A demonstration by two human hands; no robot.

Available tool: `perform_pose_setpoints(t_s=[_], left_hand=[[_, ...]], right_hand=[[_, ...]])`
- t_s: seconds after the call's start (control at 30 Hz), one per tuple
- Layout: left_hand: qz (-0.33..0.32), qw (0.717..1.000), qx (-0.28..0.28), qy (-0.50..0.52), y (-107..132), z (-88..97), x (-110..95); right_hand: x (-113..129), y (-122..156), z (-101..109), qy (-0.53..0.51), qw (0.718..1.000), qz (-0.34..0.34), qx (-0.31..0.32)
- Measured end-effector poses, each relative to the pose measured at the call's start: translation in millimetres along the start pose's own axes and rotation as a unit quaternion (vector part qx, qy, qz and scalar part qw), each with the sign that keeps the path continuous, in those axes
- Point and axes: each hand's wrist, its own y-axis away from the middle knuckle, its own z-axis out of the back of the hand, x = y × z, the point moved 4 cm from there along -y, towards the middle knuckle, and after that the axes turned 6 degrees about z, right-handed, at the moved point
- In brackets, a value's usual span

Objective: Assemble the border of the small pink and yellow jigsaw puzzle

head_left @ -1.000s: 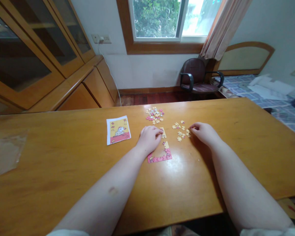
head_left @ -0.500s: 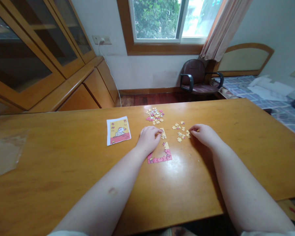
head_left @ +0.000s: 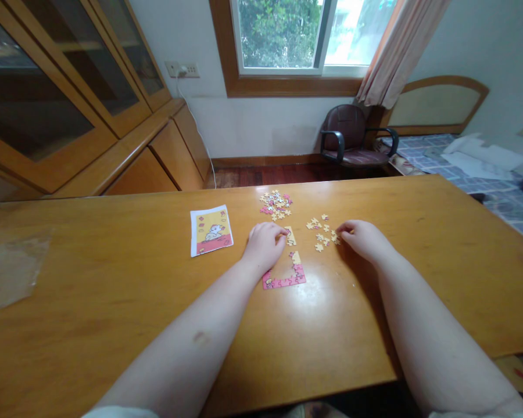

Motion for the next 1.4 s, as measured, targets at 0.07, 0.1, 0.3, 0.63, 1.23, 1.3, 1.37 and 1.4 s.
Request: perform_pose_setpoints(t_s=[0.07, 0.1, 0.3, 0.63, 1.23, 1.3, 1.37, 1.4], left_hand=[[0.0, 1.0, -0.003, 0.0, 0.0, 0.2, -0.3], [-0.001, 1.0, -0.005, 0.0, 0.0, 0.4, -0.5], [-0.001, 1.0, -0.014, 0.004, 0.3, 1.1, -0.2], [0.031, 0.999, -0.034, -0.002, 0.3, 4.6, 3.7], [0.04, 0.996, -0.063, 0.053, -4.3, 4.4, 13.2], [0.041, 0.995, -0.065, 0.062, -5.5, 6.1, 15.4], [0.04, 0.996, -0.059, 0.054, -5.9, 7.5, 15.5], [0.034, 0.997, -0.049, 0.043, -5.6, 7.6, 14.2]], right_hand=[[0.9, 0.3, -0.1, -0.001, 1.0, -0.001, 0.001], [1.2, 0.3, -0.2, -0.002, 1.0, -0.001, 0.002], [4.0, -0.7, -0.1, 0.004, 1.0, -0.001, -0.014], [17.4, -5.5, -12.5, 0.027, 0.996, 0.062, -0.055], [17.3, -13.6, -25.6, 0.009, 0.988, 0.115, -0.102], [16.0, -14.3, -25.4, 0.0, 0.988, 0.113, -0.11], [15.3, -14.9, -25.5, -0.007, 0.987, 0.113, -0.113], [15.3, -15.0, -25.6, -0.01, 0.987, 0.116, -0.114]])
